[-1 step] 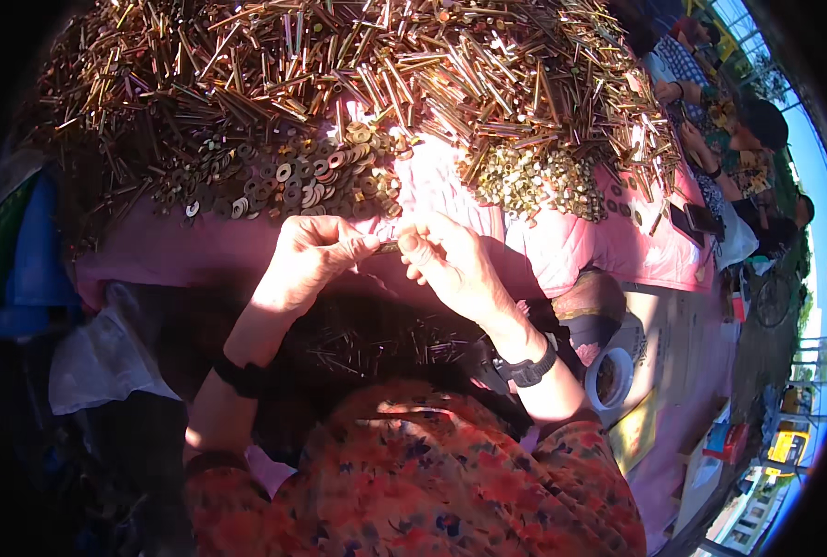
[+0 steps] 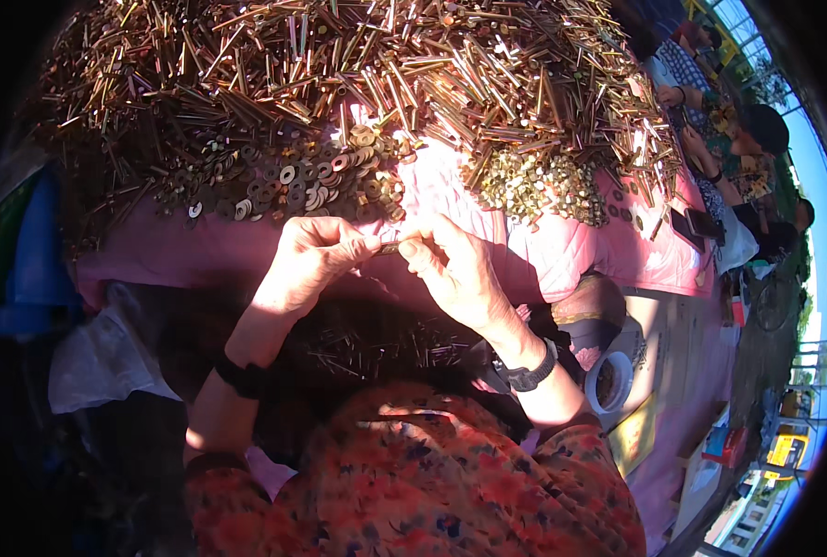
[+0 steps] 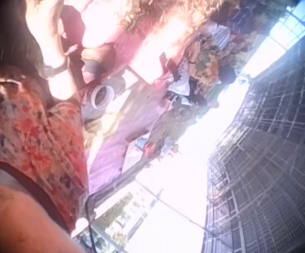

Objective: Manually assembling small metallic and wooden components, sliding washers onto a stick.

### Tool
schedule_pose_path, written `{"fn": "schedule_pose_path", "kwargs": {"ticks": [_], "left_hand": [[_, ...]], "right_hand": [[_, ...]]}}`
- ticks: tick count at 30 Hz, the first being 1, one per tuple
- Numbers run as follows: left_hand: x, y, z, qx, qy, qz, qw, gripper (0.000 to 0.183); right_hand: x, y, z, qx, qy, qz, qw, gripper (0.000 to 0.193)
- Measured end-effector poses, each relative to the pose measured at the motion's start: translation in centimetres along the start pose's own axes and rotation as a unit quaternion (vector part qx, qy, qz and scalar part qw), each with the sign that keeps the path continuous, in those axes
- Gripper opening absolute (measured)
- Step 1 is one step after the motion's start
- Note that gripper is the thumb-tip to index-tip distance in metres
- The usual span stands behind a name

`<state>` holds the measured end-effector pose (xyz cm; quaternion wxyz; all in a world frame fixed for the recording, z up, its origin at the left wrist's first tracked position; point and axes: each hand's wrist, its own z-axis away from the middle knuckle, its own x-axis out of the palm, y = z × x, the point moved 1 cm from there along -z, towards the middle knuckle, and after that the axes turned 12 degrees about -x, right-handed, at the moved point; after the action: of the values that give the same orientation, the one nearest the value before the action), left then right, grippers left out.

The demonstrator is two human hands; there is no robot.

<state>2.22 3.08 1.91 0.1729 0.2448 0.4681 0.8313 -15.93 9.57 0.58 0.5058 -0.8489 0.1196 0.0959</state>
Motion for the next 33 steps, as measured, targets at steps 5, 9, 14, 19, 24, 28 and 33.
{"fn": "schedule_pose_path", "kwargs": {"ticks": [5,9,14,19,24,28,33], "left_hand": [[-1.1,-1.1,-0.5,0.004,0.007,-0.017,1.0,0.018],[-2.1,-2.5,-1.3,0.009,-0.015,0.054,0.998,0.017],[-2.2,-2.8,-1.4,0.008,0.002,0.064,0.998,0.016],[-3.2,-0.1,-0.4,0.049,-0.2,-0.231,0.951,0.02],[-10.1,4.9,-4.7,0.158,0.379,-0.445,0.796,0.015],[-12.7,4.8,-7.1,0.162,0.471,-0.472,0.727,0.031],[-11.8,4.8,-9.1,0.036,0.508,-0.512,0.692,0.048]], "right_hand": [[0.2,0.0,-1.0,0.312,-0.074,-0.092,0.943,0.025],[0.2,0.8,-1.2,-0.143,-0.015,0.209,0.967,0.042],[0.6,1.1,-1.3,-0.015,-0.104,0.129,0.986,0.049],[-1.4,1.7,-1.5,0.216,-0.269,-0.104,0.933,0.05],[-1.3,4.4,-1.5,0.145,-0.109,0.022,0.983,0.033],[-0.7,5.0,-1.2,0.104,-0.085,0.127,0.983,0.021],[0.0,4.9,-1.1,0.118,-0.066,0.181,0.974,0.021]]}}
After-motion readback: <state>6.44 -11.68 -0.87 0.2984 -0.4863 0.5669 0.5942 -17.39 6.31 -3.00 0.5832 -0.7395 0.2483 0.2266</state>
